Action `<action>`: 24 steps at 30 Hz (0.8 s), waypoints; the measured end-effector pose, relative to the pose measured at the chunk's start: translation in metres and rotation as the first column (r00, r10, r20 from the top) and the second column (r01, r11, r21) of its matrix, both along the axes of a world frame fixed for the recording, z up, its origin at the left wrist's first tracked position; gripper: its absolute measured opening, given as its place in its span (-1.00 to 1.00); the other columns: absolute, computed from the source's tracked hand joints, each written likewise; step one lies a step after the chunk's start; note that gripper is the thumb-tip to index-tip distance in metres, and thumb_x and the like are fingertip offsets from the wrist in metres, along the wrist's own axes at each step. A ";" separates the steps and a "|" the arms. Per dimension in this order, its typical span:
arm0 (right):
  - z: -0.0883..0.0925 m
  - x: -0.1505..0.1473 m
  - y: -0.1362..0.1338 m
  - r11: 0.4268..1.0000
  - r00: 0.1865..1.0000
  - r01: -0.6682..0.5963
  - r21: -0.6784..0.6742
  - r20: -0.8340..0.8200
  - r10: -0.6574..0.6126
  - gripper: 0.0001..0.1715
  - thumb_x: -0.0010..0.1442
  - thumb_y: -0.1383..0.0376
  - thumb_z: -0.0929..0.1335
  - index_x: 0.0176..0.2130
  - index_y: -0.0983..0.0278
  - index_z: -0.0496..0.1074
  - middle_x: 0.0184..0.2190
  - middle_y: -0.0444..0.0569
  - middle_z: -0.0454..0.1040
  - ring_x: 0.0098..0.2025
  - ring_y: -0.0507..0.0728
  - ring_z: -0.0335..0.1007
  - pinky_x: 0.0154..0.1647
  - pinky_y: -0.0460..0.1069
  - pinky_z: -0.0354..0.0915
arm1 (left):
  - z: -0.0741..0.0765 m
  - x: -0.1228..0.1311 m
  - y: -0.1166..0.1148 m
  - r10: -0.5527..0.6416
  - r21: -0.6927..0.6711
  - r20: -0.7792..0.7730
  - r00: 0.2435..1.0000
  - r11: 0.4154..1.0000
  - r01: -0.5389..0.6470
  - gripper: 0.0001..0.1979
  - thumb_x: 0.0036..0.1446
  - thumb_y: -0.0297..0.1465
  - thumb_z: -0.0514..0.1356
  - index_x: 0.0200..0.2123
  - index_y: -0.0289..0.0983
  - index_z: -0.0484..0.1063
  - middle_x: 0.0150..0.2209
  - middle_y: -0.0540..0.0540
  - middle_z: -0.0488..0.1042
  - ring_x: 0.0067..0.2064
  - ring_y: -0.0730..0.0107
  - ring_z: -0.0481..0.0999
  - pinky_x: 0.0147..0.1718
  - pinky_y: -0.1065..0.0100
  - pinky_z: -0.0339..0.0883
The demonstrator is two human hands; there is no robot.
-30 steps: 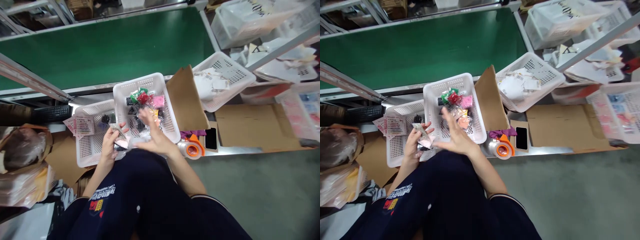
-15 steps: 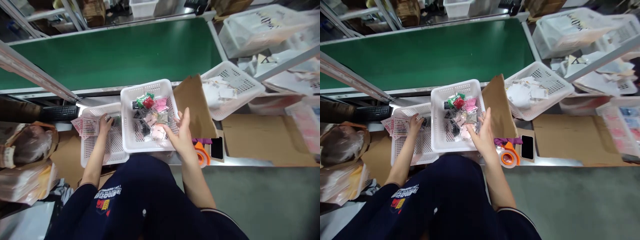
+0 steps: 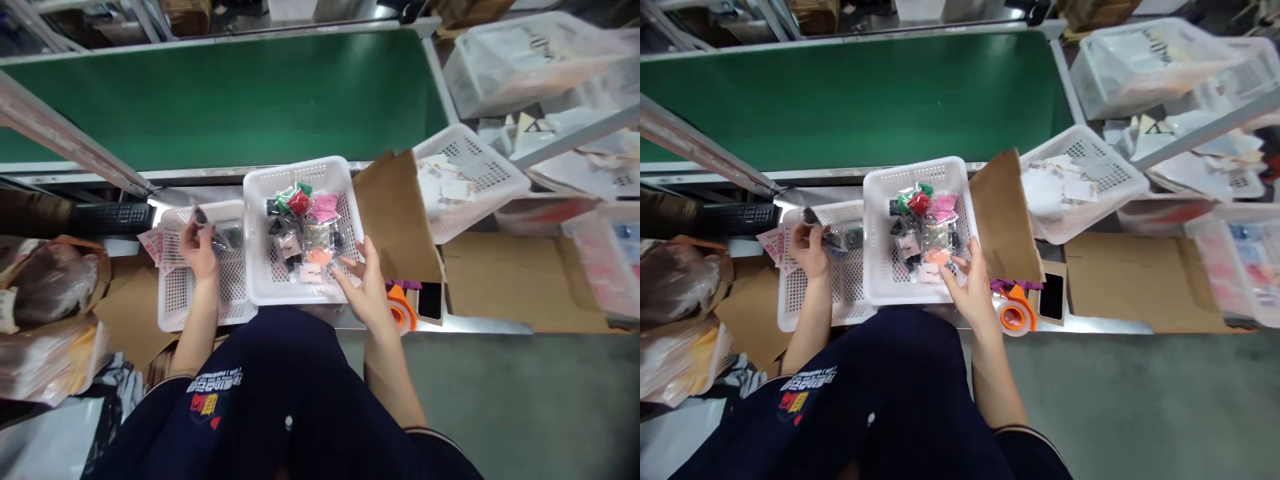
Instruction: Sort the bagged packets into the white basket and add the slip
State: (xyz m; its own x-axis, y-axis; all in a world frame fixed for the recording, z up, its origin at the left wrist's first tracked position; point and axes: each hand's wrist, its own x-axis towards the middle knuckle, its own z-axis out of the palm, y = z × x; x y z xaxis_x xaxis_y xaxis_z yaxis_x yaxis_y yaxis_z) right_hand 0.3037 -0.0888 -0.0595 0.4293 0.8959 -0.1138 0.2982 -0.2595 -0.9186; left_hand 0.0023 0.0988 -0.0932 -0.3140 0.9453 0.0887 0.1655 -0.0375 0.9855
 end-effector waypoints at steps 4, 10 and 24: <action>0.007 -0.011 0.008 0.998 0.998 -0.049 0.031 -0.029 0.050 0.17 0.29 -0.13 0.47 0.58 0.07 -0.12 0.54 0.30 0.05 0.26 0.36 0.53 0.34 0.39 0.44 | 0.012 0.039 0.004 -0.539 0.020 -0.041 0.841 0.841 0.540 -0.45 0.11 -0.33 0.49 0.18 -0.12 0.53 0.38 -0.16 0.41 0.42 0.03 0.36 0.36 0.05 0.30; 0.014 0.003 -0.008 0.998 0.999 0.048 0.037 0.004 -0.048 0.12 0.28 -0.14 0.47 0.56 0.08 -0.03 0.52 0.31 0.13 0.18 0.35 0.58 0.27 0.38 0.51 | -0.057 0.010 0.062 -0.322 -0.359 -0.206 0.924 0.903 0.235 -0.80 0.06 -0.63 0.35 -0.23 -0.36 0.49 0.05 -0.33 0.59 0.33 0.00 0.41 0.41 0.01 0.09; 0.001 -0.003 -0.019 0.999 0.999 0.039 0.025 0.005 -0.039 0.03 0.31 -0.11 0.45 0.53 0.05 0.02 0.50 0.29 0.14 0.16 0.37 0.60 0.25 0.41 0.52 | -0.006 0.002 0.029 -0.002 -0.087 -0.270 0.963 0.996 -0.022 -0.74 0.18 -0.31 0.40 -0.18 -0.23 0.40 -0.16 -0.09 0.51 -0.03 0.24 0.50 0.15 0.13 0.33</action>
